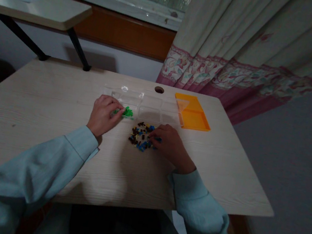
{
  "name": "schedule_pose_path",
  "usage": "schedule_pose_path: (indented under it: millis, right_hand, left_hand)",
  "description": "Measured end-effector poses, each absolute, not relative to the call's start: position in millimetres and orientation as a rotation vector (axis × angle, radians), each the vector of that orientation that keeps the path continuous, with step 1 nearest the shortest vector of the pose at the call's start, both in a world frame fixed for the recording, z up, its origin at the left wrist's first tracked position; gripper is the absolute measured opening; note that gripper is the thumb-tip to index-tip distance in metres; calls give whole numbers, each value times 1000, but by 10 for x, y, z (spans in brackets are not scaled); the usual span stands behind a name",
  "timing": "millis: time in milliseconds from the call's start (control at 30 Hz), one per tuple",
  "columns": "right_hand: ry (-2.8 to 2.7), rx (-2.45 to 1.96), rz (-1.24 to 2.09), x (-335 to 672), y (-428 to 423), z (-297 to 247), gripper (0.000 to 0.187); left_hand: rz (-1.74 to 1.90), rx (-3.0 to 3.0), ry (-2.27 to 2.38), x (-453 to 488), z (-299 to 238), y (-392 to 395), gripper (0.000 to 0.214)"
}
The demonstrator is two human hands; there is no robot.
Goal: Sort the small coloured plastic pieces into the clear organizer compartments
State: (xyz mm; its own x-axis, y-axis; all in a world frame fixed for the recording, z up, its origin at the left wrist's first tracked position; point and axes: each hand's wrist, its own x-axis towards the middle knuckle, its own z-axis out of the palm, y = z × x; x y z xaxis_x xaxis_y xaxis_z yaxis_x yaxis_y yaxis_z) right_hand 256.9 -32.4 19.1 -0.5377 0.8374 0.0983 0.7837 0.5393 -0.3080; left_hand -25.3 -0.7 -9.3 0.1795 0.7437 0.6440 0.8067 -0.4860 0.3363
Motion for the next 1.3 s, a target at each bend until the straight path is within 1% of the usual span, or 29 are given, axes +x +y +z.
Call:
schedule_pose_path:
  millis: [200,533,800,1000,1167,1300]
  right_hand:
    - [-2546,-1414,263,2582,-332,208,12]
    - [-2583,-1335,314,2540,-336,175,12]
    - [-2603,-1350,229,2524,-348,177,9]
    - [-2569,-1322,222,2515,-354,173,11]
    - [-2451,-1324,279,2496,-351,197,12]
    - [-2240,-1271,444,2419,-378,213,11]
  left_hand:
    - [-1202,-2331,-1583,-259,-100,-3,17]
    - [-1188,-2336,-1589,-250,-113,-2,18]
    - [-1168,-2342,-1599,-254,-110,-5,19]
    - [-1179,-2342,-1608,-261,-136,-4,22]
    - [-1172,-2395,-1552,-243,-86,-39,24]
    - [-1138,-2559,-1350,-124,5,-163,24]
